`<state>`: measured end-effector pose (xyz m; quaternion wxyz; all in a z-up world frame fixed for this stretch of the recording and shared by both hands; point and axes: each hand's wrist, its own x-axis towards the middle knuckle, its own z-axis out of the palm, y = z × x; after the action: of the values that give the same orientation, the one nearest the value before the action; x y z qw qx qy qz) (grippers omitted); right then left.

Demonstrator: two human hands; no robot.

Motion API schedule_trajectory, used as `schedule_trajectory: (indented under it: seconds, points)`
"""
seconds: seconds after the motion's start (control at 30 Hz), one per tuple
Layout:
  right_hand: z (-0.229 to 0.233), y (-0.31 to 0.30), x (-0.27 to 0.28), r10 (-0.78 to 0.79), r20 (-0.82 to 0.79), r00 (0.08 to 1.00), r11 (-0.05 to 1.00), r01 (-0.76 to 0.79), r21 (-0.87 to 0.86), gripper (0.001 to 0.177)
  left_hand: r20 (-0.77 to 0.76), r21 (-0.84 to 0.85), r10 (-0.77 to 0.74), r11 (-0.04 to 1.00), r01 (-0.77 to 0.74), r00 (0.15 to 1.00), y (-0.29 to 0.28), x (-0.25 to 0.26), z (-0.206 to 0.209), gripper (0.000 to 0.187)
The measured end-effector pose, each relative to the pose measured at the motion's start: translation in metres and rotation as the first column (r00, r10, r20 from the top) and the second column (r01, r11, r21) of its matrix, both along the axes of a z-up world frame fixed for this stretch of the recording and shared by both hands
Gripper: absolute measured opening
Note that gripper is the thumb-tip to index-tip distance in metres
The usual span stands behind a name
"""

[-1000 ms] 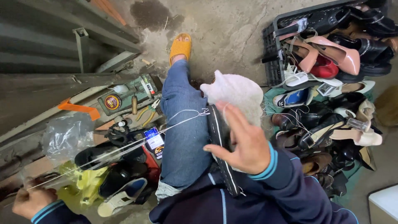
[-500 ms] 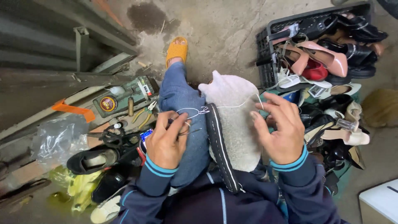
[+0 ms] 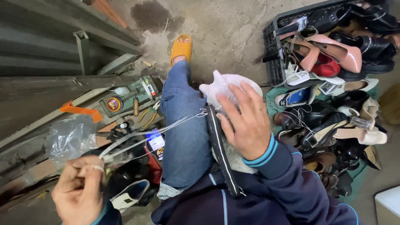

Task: Hand-stitching a replacement sole onto a shoe using a needle and thread in a repair shop environment.

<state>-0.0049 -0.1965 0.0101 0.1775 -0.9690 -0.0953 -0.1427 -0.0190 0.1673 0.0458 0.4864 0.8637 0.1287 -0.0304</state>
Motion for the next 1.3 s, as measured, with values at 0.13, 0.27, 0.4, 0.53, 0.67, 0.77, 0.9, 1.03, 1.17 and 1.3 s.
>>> schedule_trajectory:
  seconds: [0.13,0.27,0.4,0.53,0.67,0.77,0.9,1.03,1.17,1.3]
  points:
    - [-0.011,-0.004,-0.001,0.025,0.01,1.0,1.0,-0.025,0.002,0.005,0.191,0.379,-0.135,0.924,0.053,0.972,-0.042,0.016,-0.02,0.02]
    - [-0.003,-0.014,-0.008,0.034,0.007,0.999,0.992,-0.035,0.118,0.007,0.312,0.285,-0.518,0.851,0.442,0.796,-0.111,0.023,-0.026,0.051]
    - [0.001,-0.033,-0.016,-0.147,0.023,0.989,0.989,0.146,0.023,0.039,0.159,0.44,-0.634,0.731,0.521,0.756,-0.157,0.027,-0.045,0.034]
    - [0.006,-0.03,-0.015,-0.134,0.046,0.99,0.989,0.131,0.061,0.043,0.219,0.525,-0.637,0.715,0.461,0.739,-0.165,0.032,-0.046,0.017]
    - [-0.018,-0.008,-0.009,-0.003,-0.034,0.999,0.999,0.005,0.037,0.028,0.236,0.329,-0.582,0.801,0.499,0.778,-0.168,0.03,-0.043,0.01]
    - [-0.026,-0.004,-0.007,0.031,-0.017,0.999,0.996,-0.029,0.09,0.014,0.205,0.391,-0.563,0.797,0.46,0.801,-0.17,0.025,-0.052,0.013]
    - [-0.018,-0.033,-0.011,-0.064,0.016,0.998,0.978,0.06,0.2,0.002,0.198,0.403,-0.557,0.796,0.451,0.806,-0.171,0.024,-0.067,0.014]
    - [-0.014,-0.058,-0.022,-0.178,-0.041,0.983,0.929,0.182,0.322,0.004,0.206,0.283,-0.543,0.829,0.481,0.814,-0.173,0.028,-0.067,0.009]
    - [0.006,-0.038,-0.023,-0.027,-0.194,0.981,0.649,0.165,0.743,0.024,0.097,0.068,-0.54,0.842,0.535,0.836,-0.175,0.033,-0.055,0.007]
    - [-0.002,-0.017,-0.027,0.254,-0.076,0.964,-0.062,0.095,0.994,0.037,0.087,-0.086,-0.535,0.837,0.541,0.841,-0.179,0.042,-0.043,0.007]
